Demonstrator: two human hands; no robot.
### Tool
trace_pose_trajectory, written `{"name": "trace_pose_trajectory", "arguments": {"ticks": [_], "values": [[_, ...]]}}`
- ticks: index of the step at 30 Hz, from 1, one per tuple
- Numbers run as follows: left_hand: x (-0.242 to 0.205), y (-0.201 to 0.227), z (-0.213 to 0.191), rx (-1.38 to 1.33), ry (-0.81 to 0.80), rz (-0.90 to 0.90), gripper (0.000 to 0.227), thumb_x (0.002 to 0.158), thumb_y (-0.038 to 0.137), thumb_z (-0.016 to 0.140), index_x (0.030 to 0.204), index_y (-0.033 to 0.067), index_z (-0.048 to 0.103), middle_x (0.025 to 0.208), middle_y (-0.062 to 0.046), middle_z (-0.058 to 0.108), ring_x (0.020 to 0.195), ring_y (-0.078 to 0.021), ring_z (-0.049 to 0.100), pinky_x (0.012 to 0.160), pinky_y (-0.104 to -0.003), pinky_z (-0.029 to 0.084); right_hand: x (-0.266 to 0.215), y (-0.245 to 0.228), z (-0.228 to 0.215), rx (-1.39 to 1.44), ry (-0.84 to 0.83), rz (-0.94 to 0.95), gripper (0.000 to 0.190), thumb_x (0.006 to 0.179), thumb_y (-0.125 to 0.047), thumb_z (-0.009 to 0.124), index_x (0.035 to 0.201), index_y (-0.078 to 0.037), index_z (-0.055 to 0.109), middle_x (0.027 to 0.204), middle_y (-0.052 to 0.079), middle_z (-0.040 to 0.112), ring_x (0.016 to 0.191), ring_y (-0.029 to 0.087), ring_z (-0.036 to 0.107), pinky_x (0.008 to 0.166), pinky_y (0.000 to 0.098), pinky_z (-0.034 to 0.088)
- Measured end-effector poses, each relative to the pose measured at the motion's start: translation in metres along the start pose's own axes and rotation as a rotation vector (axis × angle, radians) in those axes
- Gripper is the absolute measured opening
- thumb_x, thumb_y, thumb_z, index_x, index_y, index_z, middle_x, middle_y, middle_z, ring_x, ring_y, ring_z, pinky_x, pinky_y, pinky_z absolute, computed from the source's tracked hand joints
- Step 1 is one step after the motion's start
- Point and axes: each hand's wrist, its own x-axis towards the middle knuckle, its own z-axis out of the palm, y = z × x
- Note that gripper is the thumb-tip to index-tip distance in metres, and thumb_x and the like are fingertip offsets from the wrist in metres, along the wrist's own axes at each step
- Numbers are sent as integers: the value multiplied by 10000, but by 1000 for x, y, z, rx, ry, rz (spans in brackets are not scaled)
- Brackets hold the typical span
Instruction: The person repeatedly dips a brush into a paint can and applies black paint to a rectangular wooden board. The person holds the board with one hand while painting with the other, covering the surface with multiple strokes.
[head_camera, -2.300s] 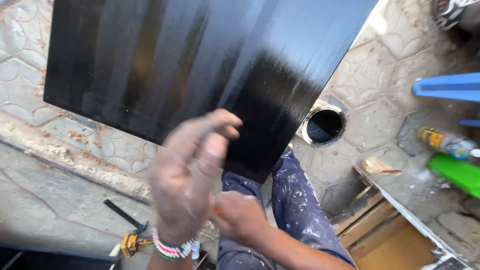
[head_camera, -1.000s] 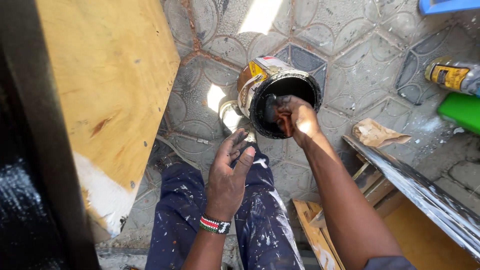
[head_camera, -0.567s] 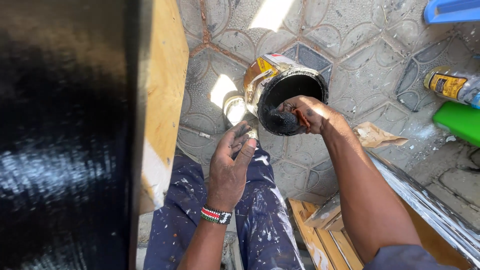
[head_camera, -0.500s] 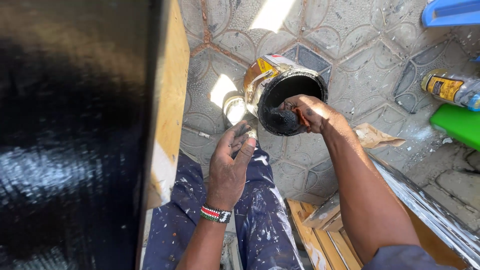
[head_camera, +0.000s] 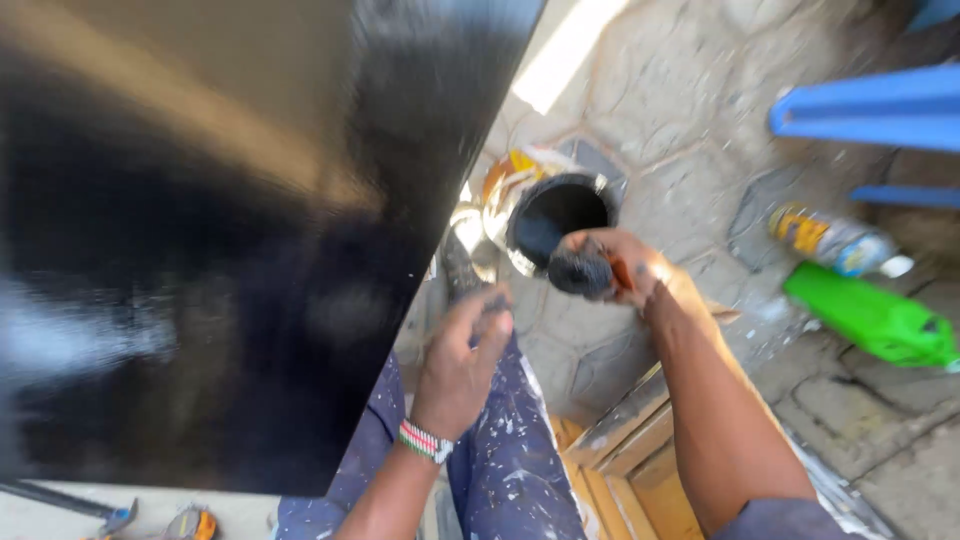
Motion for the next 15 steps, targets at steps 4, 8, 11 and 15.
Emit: {"name": "trace_pose_trajectory", "arguments": {"ticks": [4,8,11,15], "values": [[-76,52,-1,156,-45,237,511,1175,520,573,1391,146,844,1380,-63,880,1253,-267,842,1101,-429,607,-63,-99,100,-67,197,147,782,833,-571,849,1259,23,571,895,69,609,618,95,521,432,238,346],[-136,153,-44,22,-4,411,291,1138,340,721,1164,155,944,1247,-14,967,1151,-173,908,1061,-335,665,-62,-174,160,140,239,-15,497,950,-262,917,1296,31,715,861,120,705,588,175,618,415,289,430],[-164,223,-106,-58,279,439,343,1117,314,729,1215,56,932,1006,-40,961,964,-156,897,971,-324,703,-12,-229,260,29,345,-120,515,948,-181,934,1402,-40,735,962,54,785,653,120,703,423,233,463],[-164,237,-177,-82,585,443,352,1133,299,689,1244,43,904,1059,-41,940,875,-133,857,934,-316,687,66,-273,383,-223,467,-195,274,1114,-93,791,1356,33,758,1251,175,829,1088,226,809,984,300,673]]}}
